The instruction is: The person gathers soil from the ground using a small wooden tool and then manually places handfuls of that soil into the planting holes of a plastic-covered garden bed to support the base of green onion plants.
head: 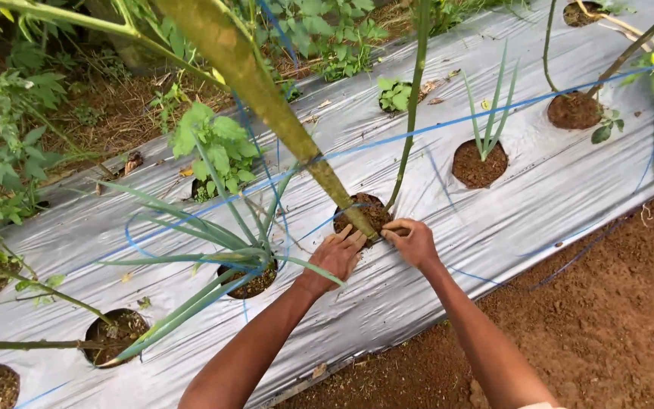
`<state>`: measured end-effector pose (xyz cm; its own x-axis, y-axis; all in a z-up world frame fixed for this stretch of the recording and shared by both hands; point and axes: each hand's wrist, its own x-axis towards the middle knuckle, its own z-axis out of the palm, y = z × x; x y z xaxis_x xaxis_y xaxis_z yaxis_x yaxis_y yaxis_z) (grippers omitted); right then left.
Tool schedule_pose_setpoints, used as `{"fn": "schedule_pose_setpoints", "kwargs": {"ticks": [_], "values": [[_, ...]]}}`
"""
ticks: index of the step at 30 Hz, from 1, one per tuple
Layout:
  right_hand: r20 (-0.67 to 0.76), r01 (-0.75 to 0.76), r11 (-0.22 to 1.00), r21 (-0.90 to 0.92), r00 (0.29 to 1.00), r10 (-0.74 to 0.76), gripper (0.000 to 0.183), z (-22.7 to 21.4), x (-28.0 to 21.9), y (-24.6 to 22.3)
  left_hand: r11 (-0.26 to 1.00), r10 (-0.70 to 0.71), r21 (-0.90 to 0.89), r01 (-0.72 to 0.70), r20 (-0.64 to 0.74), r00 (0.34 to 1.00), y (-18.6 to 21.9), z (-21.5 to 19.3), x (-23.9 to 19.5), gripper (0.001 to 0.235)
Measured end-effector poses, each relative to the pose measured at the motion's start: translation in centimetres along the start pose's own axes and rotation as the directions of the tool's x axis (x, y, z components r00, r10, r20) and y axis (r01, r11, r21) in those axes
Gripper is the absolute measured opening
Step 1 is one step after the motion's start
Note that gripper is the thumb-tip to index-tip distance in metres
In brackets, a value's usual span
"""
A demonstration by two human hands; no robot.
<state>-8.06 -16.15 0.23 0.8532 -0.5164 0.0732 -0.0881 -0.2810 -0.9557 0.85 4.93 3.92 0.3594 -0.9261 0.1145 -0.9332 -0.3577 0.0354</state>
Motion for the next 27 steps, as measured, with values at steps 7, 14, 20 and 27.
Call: {"fn": "schedule_pose_setpoints", "kwargs": {"ticks": [7,14,20,27], "values": [[-0.128,0.067,0.993,-0.095,0.989,-0.079,0.015,1.5,-0.1,0.9,0.985,0.057,0.161,-0.064,0.045,0.997,1.9,-1.6,-1.8,0.04],[-0.126,0.432,0.846,-0.314,0.864,-0.488,0.02,2.1,-1.9,0.8,0.991,0.115,0.053,-0.119,0.071,0.991,-0.6,3.5,-3.3,0.077],[0.015,0.44,0.806,-0.395,0.881,-0.473,0.034,1.6,-1.8,-0.2,0.948,0.088,0.287,-0.138,0.179,0.98,-2.1,4.1,-2.0,0.079],[-0.113,0.428,0.842,-0.328,0.867,-0.485,0.03,1.3,-0.8,3.0,0.996,-0.004,-0.092,-0.002,-0.061,0.998,-0.8,-0.2,-1.0,0.061]]}}
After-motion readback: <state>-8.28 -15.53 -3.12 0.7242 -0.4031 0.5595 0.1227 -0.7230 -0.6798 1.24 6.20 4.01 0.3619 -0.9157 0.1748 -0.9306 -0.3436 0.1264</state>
